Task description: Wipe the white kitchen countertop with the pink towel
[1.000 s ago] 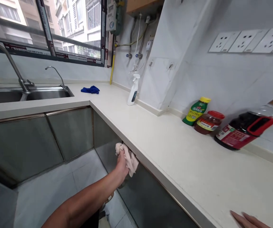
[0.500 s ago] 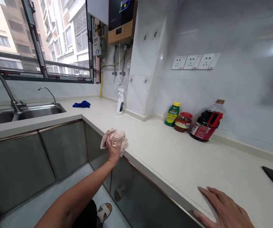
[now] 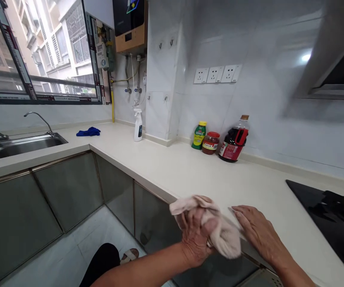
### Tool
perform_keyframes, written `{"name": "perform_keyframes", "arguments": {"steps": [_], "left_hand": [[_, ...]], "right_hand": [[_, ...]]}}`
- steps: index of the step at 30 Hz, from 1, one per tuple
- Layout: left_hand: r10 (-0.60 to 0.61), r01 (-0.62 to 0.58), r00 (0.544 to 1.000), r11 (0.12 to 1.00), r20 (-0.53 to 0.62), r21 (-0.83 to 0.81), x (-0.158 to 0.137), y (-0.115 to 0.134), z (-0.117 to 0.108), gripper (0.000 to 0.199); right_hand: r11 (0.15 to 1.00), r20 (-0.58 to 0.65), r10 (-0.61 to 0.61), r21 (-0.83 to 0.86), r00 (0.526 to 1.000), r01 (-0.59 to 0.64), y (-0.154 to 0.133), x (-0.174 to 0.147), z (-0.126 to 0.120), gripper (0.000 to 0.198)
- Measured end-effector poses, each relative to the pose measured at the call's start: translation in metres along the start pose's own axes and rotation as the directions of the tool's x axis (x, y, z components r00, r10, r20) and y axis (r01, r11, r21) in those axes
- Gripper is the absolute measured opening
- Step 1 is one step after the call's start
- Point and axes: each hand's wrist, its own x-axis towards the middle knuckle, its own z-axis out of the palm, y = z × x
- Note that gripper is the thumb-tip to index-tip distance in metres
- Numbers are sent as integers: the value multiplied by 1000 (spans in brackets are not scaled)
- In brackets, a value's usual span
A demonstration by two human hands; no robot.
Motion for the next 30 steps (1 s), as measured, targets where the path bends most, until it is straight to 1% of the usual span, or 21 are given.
{"name": "perform_keyframes", "arguments": {"steps": [1,2,3,5,8,9,11,14,17,20,22,24,25,28,30], "left_hand": [[133,-135,990,990,48,46,2,1,-3,70],[239,-247,967,966,93,83,6,-1,-8,64],[315,-331,939,937,135,110,12,-6,-15,62],[392,-423,896,896,210,134,26,-23,-31,62],[429,-473,853,876,297,97,43,-61,-57,64],[424,-469,849,880,317,78,47,-76,-65,64],[383,-427,854,903,351,52,51,-110,-82,64],[269,-319,883,945,383,70,52,-165,-108,69],[128,-182,926,976,354,123,52,-218,-136,70],[30,-82,955,983,296,165,54,-260,-161,61],[10,-65,964,978,266,199,55,-277,-172,57],[6,-66,966,972,257,226,55,-286,-177,55],[4,-66,967,970,256,233,55,-288,-177,55],[-1,-64,966,968,258,244,54,-288,-177,54],[0,-66,967,966,256,249,54,-286,-177,54]], "right_hand": [[1000,4,-15,-17,1000,15,-2,-1,-1,59],[999,14,-22,-31,1000,22,-3,-1,-2,59],[999,23,-16,-37,1000,17,-5,-2,-2,58],[999,31,20,-29,999,-19,-9,-4,-3,58],[998,30,59,-10,998,-58,-12,-5,-2,59],[998,25,55,-11,998,-55,-11,-5,-2,60],[999,16,46,-16,999,-46,-10,-5,-1,60],[999,15,40,-34,999,-39,-10,-3,-2,62],[997,8,37,-71,999,-37,-16,-1,-3,61],[994,-21,1,-109,1000,-3,-25,-1,-2,61],[992,-48,-1,-130,999,-5,-31,-3,-3,62],[988,-80,14,-155,997,-26,-34,-3,-6,62],[984,-95,1,-179,995,-18,-35,-4,-9,61],[966,-151,-91,-254,984,50,-39,-7,-11,55],[967,-278,-112,-251,954,41,-48,-17,-2,47]]}}
